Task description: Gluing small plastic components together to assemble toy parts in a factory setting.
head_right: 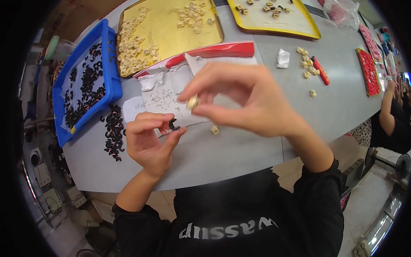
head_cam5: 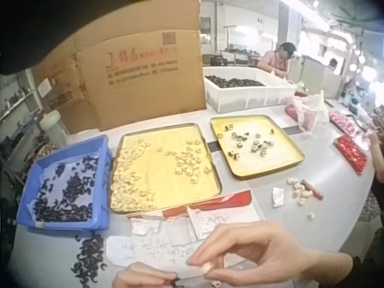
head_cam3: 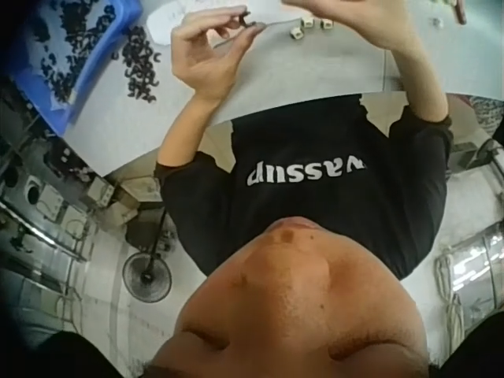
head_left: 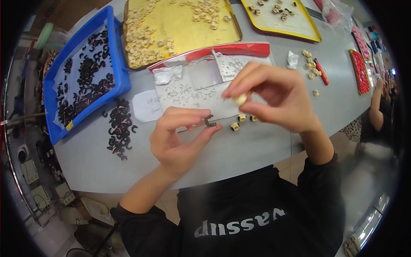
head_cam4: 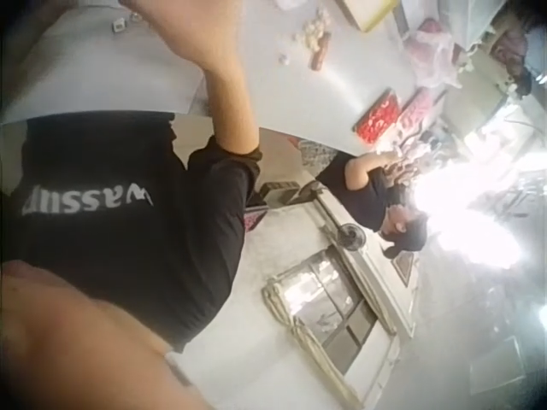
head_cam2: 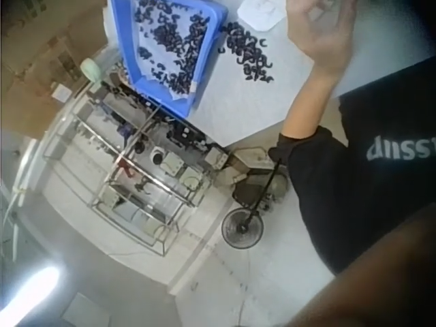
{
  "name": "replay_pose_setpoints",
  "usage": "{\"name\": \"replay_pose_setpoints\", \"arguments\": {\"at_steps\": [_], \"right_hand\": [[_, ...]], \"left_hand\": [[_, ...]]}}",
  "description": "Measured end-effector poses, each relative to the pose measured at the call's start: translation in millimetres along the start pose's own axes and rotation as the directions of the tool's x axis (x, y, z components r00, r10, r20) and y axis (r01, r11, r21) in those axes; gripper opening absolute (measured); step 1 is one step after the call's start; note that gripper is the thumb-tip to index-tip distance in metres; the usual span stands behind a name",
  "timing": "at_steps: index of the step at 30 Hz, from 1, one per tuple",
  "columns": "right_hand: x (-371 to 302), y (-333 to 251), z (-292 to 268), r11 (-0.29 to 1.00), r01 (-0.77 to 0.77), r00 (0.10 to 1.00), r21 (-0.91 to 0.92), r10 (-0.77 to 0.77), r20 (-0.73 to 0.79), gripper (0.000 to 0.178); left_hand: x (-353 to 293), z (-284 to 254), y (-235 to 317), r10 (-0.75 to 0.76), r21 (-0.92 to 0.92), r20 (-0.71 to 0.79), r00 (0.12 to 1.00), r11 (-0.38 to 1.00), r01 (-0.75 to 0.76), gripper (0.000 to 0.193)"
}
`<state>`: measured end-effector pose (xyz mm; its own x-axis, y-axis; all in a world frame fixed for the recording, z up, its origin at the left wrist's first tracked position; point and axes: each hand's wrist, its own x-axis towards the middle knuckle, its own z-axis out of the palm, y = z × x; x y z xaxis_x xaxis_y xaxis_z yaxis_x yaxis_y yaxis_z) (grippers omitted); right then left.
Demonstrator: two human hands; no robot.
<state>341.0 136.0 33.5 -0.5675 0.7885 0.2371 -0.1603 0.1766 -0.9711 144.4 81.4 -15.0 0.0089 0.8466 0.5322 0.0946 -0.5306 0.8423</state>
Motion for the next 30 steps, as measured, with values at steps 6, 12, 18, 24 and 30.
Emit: {"name": "replay_pose_setpoints", "arguments": {"at_steps": [6,12,18,24,30], "right_hand": [[-10.0,16.2,12.1,0.958,-0.254,0.966,0.131,0.257,-0.005,0.022],[-12.9,21.8,12.7,0.892,-0.342,0.940,0.295,0.322,0.115,0.024],[-15.1,15.8,20.2,0.672,-0.472,0.867,0.571,0.471,0.162,0.024],[-15.4,20.9,21.2,0.642,-0.512,0.848,0.570,0.485,0.216,0.025],[-13.9,18.1,19.8,0.589,-0.585,0.798,0.558,0.542,0.265,0.026]], "left_hand": [[0.1,-7.6,2.7,0.043,0.046,0.111,0.993,0.998,-0.049,0.043],[-4.7,-1.0,2.6,0.002,-0.014,0.066,0.998,1.000,-0.001,0.043],[-4.1,-0.1,3.7,0.037,0.037,0.084,0.996,0.998,-0.040,0.043],[-4.4,-3.3,3.6,0.086,0.068,0.170,0.982,0.993,-0.098,0.044],[-8.1,-4.5,10.8,0.026,0.167,0.210,0.977,0.984,-0.062,0.037]]}}
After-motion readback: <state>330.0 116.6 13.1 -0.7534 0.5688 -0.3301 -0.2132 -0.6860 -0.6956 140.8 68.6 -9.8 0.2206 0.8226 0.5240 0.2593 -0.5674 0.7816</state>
